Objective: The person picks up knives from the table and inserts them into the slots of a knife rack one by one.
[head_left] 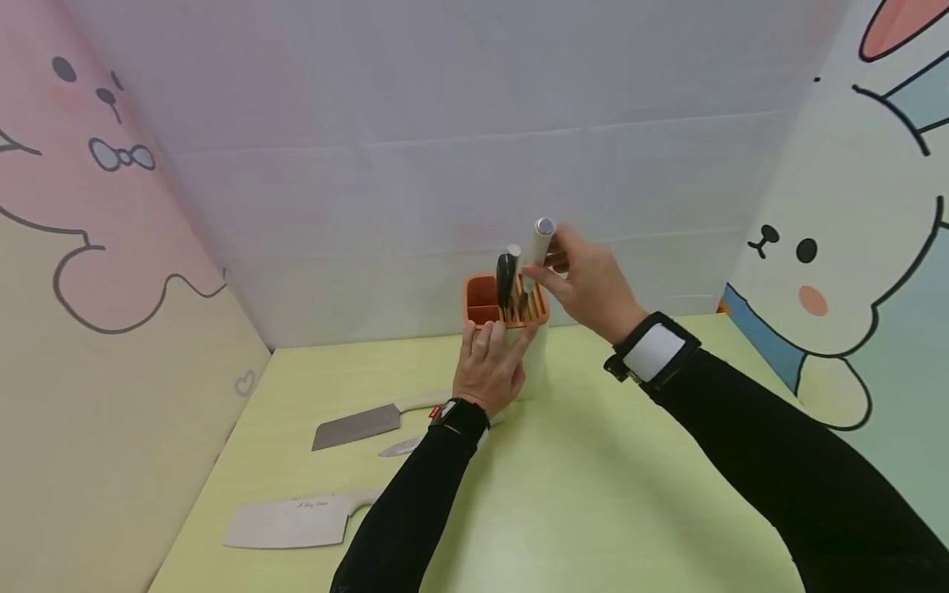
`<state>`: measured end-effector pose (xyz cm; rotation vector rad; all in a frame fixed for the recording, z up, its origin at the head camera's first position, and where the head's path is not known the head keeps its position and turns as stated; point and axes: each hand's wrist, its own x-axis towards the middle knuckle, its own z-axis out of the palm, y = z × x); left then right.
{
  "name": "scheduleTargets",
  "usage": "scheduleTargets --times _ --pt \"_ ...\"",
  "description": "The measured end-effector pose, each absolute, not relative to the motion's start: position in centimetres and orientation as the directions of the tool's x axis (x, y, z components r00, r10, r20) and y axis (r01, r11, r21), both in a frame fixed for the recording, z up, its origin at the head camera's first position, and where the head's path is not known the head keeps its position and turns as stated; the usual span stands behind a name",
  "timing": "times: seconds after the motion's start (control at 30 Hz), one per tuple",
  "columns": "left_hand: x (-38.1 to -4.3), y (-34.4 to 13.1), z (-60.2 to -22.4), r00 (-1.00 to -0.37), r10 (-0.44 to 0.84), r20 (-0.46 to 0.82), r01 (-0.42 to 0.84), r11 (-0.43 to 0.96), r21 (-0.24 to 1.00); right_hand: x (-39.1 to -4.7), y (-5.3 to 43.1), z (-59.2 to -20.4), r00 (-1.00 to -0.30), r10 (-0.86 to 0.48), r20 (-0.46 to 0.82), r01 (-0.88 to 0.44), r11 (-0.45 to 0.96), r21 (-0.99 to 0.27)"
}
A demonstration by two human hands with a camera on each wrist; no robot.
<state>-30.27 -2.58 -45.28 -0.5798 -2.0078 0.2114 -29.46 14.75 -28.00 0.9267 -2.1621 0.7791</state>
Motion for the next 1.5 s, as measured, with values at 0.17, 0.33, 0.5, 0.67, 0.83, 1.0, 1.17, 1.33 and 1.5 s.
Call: scheduleTargets --times 0.17,0.33,0.5,0.67,0.83,1.0,1.17,1.33,1.5 --pt "-30.3 -2.5 -45.2 -0.396 0.485 0.780 0.299 0.871 -0.390 -29.8 14.6 -29.0 -0.563 -0.394 0.727 -0.773 0.561 -0.295" --pt "-30.3 -2.5 -45.1 -0.388 0.484 0.784 0.280 0.873 -0.400 -30.1 14.4 -29.9 -0.599 -0.389 0.700 -0.752 0.574 -0.325" --pt "-30.3 -2.4 -45.1 -0.365 0.483 0.796 0.283 0.872 -0.399 -30.4 14.2 -30.7 -0.622 -0.378 0.685 -0.737 0.579 -0.350" --pt "-30.3 -2.5 -45.1 -0.369 0.484 0.793 0.285 0.871 -0.400 -30.7 13.9 -31.6 -0.630 -0.370 0.683 -0.736 0.566 -0.371" --pt "-30.3 -2.7 -45.2 -0.374 0.481 0.793 0.286 0.873 -0.395 -30.9 13.7 -32.6 -0.639 -0.360 0.679 -0.730 0.563 -0.388" --pt "-30.4 -2.8 -45.2 -0.361 0.479 0.800 0.297 0.872 -0.388 -31.1 13.6 -33.4 -0.648 -0.364 0.669 -0.726 0.561 -0.398" --pt "-30.6 -2.7 -45.4 -0.344 0.482 0.806 0.299 0.870 -0.393 -31.2 13.7 -33.9 -0.650 -0.364 0.667 -0.726 0.555 -0.405" --pt "-30.9 -2.7 -45.5 -0.328 0.476 0.816 0.295 0.872 -0.390 -31.5 13.5 -33.9 -0.664 -0.362 0.654 -0.719 0.548 -0.427" --pt "-31.1 -2.7 -45.4 -0.321 0.475 0.819 0.293 0.873 -0.391 -31.7 13.4 -34.1 -0.707 -0.356 0.612 -0.688 0.546 -0.477"
